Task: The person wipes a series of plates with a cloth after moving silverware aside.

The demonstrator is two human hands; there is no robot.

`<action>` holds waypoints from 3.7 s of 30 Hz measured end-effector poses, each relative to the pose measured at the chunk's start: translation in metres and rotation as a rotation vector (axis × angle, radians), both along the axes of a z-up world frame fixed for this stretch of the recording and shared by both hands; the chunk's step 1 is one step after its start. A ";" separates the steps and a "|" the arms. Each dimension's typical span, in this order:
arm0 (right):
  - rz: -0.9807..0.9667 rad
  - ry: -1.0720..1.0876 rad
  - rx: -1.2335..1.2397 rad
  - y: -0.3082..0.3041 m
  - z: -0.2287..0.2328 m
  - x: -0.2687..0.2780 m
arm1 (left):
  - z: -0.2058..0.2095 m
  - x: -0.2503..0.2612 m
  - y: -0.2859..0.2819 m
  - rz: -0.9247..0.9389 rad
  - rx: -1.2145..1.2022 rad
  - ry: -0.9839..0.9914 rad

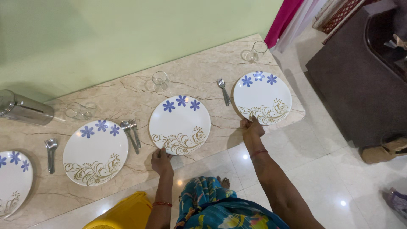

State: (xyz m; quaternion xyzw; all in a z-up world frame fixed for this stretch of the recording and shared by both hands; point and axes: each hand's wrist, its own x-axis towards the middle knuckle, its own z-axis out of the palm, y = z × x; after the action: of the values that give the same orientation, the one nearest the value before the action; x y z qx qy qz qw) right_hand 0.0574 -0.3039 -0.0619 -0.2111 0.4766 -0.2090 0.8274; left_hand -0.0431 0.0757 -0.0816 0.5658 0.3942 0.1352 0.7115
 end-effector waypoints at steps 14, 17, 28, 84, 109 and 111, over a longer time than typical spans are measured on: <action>-0.051 0.012 -0.121 -0.036 -0.022 0.003 | 0.008 -0.004 -0.001 -0.035 -0.052 0.038; -0.045 0.009 -0.082 -0.047 -0.020 -0.003 | 0.011 -0.003 -0.002 -0.040 -0.052 0.050; 0.238 -0.010 -0.210 -0.002 0.026 -0.071 | 0.001 -0.002 -0.002 -0.011 -0.106 0.021; 1.334 0.176 -0.956 0.138 0.031 -0.045 | 0.018 -0.005 -0.007 -0.177 0.662 0.169; 1.116 -0.029 -0.417 0.132 0.002 -0.051 | 0.002 -0.009 0.192 0.802 -0.466 -0.151; 1.113 0.070 -0.430 0.135 0.007 -0.048 | 0.002 -0.017 0.198 0.789 -0.449 -0.159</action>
State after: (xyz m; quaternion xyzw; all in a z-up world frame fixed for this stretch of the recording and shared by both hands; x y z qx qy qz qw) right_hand 0.0092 -0.1686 -0.0548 -0.5985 0.2683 0.1714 0.7352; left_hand -0.0596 0.2733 -0.0798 0.1923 0.5433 0.3498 0.7386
